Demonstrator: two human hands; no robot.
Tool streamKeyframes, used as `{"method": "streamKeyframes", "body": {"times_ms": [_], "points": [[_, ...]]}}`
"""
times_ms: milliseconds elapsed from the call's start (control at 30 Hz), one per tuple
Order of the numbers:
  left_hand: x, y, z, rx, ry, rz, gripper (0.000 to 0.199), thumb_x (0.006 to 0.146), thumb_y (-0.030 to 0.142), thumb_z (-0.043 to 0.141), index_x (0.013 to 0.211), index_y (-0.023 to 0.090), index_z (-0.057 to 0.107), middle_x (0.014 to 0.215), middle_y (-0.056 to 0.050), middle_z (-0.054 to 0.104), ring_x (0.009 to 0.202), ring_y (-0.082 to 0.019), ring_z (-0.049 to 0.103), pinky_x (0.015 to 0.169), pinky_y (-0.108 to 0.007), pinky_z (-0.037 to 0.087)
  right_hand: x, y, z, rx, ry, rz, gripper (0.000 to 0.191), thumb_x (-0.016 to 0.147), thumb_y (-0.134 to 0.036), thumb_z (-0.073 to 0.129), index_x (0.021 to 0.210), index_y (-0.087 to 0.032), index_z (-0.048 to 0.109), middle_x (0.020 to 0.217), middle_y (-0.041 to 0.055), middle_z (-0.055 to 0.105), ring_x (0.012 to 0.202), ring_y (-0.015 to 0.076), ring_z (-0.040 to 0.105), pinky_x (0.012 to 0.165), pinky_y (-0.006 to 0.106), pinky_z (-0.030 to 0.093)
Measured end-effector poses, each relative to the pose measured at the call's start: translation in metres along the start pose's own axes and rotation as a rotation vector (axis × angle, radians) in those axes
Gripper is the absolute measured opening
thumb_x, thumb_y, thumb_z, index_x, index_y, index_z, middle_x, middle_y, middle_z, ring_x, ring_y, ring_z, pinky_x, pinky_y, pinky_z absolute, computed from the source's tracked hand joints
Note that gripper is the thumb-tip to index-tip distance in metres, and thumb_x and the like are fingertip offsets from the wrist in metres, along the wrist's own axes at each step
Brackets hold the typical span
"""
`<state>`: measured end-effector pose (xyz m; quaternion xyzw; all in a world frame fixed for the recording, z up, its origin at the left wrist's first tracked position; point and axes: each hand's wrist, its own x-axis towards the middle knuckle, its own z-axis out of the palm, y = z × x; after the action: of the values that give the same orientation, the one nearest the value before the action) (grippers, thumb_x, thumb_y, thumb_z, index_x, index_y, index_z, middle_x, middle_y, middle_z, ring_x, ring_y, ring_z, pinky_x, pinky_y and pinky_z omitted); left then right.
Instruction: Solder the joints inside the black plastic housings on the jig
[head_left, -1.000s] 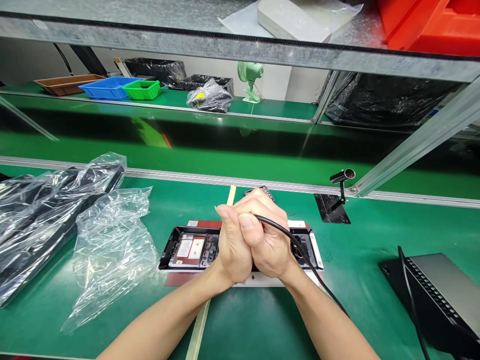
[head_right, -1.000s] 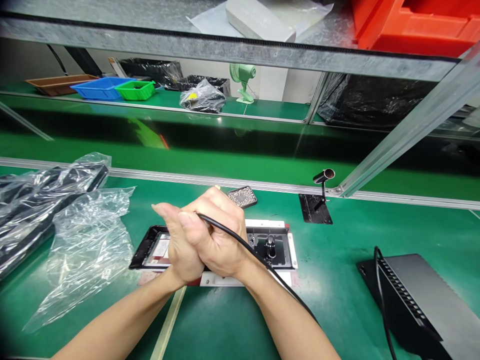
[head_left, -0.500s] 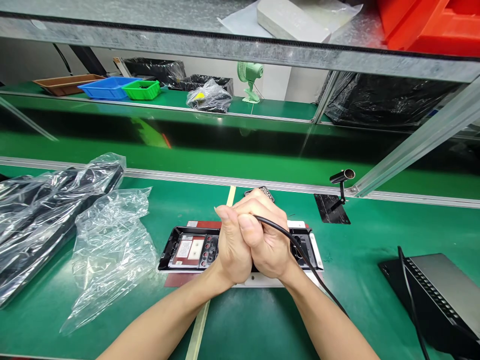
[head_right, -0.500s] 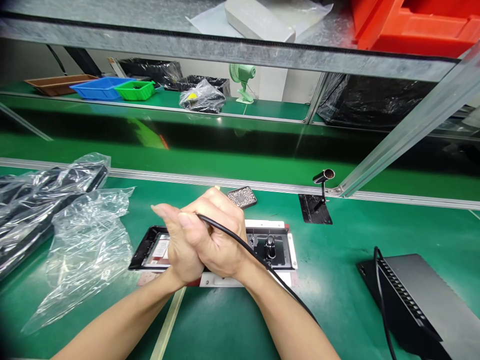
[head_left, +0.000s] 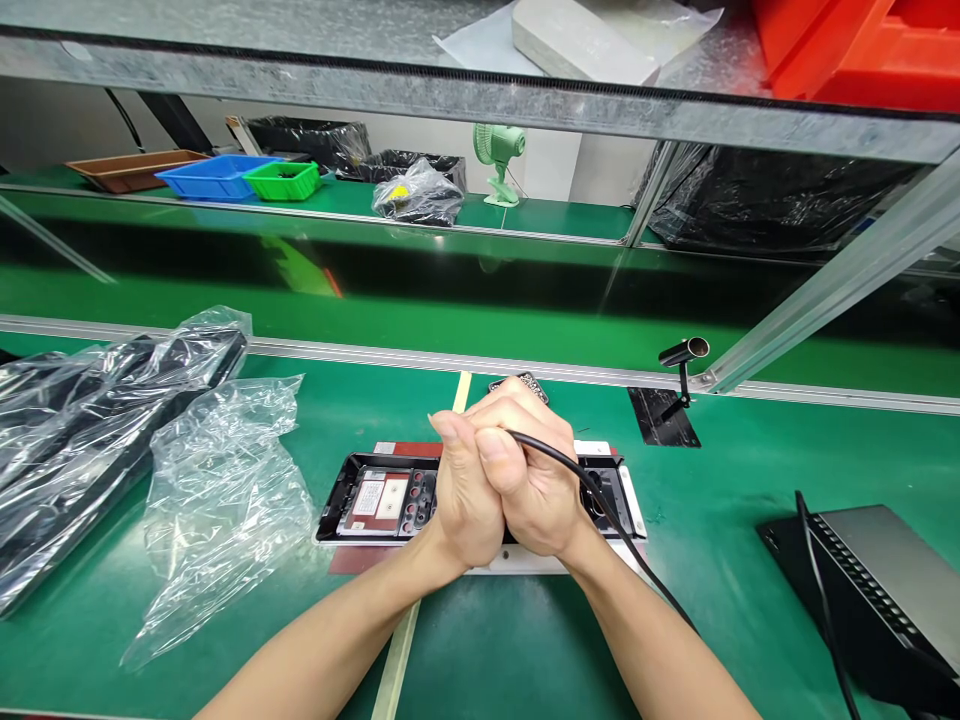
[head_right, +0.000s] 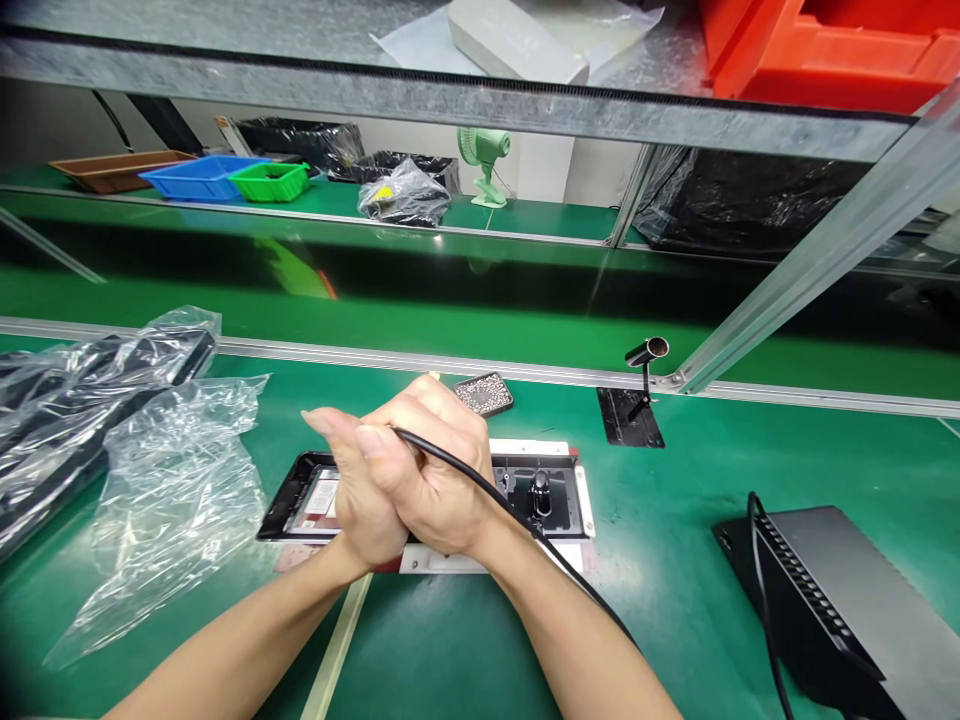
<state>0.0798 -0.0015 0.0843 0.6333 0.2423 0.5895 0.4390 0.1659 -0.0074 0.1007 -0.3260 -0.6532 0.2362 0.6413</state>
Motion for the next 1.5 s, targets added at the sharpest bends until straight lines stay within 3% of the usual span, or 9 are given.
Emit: {"method": "streamKeyframes", "body": {"times_ms": [300,533,767,967,1133,1300,1500], "points": [[0.0007,0.0003,0.0003,0.005,0.03,0.008,0.055,0.105,0.054,0.024,0.075,0.023,0.057,0.079,0.001,0.063,0.072,-0.014,0.059,0.071,-0.032,0.052,-0.0001,0.0002,0.0004,-0.002,0.002,-0.002,0.027,0.097,-0.03,0.054,0.078,-0.021,0.07,0.077,0.0028,0.069,0.076,0.0162,0.059,0.072,0.037,0.05],[0.0007,-0.0003,-0.0005,0.031,-0.026,0.022,0.055,0.105,0.055,0.024,0.077,0.024,0.059,0.081,0.0,0.065,0.078,-0.016,0.064,0.079,-0.033,0.056,-0.0003,-0.0002,0.0013,0.007,0.013,-0.002,0.027,0.097,-0.032,0.055,0.078,-0.021,0.071,0.076,0.0027,0.069,0.074,0.0159,0.059,0.071,0.036,0.049],[0.0004,-0.0011,0.0002,0.012,0.033,-0.029,0.056,0.102,0.062,0.028,0.083,0.022,0.063,0.086,-0.001,0.066,0.083,-0.017,0.066,0.084,-0.035,0.058,0.0002,-0.0001,0.0006,0.014,0.004,-0.006,0.027,0.097,-0.031,0.054,0.08,-0.02,0.071,0.077,0.0027,0.069,0.075,0.0158,0.059,0.071,0.036,0.05],[-0.0009,-0.0004,-0.0005,-0.005,0.004,-0.018,0.051,0.103,0.058,0.031,0.077,0.023,0.058,0.079,0.0,0.064,0.073,-0.015,0.062,0.07,-0.031,0.056,0.0004,-0.0002,0.0005,0.004,0.004,0.003,0.028,0.097,-0.034,0.053,0.079,-0.021,0.071,0.078,0.0027,0.07,0.075,0.017,0.06,0.071,0.038,0.051],[-0.0022,-0.001,-0.0011,-0.012,-0.004,-0.027,0.054,0.104,0.056,0.025,0.089,0.024,0.066,0.093,-0.002,0.07,0.087,-0.018,0.066,0.083,-0.034,0.056,-0.0002,-0.0004,0.0002,-0.017,0.006,0.015,0.03,0.097,-0.035,0.052,0.079,-0.023,0.071,0.076,0.003,0.07,0.074,0.0183,0.061,0.07,0.04,0.052],[-0.0004,0.0014,-0.0001,0.027,0.019,-0.034,0.057,0.104,0.056,0.023,0.074,0.023,0.059,0.079,0.0,0.064,0.074,-0.017,0.06,0.074,-0.034,0.054,-0.0002,-0.0003,0.0008,-0.013,0.014,0.011,0.029,0.097,-0.035,0.053,0.079,-0.023,0.072,0.077,0.0032,0.069,0.074,0.0178,0.061,0.071,0.039,0.052],[0.0002,0.0023,0.0008,0.038,0.017,-0.015,0.06,0.105,0.057,0.02,0.073,0.022,0.057,0.077,0.0,0.063,0.071,-0.015,0.058,0.072,-0.032,0.052,0.0,-0.0001,0.0011,0.01,0.017,0.005,0.027,0.097,-0.032,0.053,0.079,-0.023,0.071,0.077,0.0025,0.07,0.075,0.0171,0.061,0.072,0.038,0.051]]}}
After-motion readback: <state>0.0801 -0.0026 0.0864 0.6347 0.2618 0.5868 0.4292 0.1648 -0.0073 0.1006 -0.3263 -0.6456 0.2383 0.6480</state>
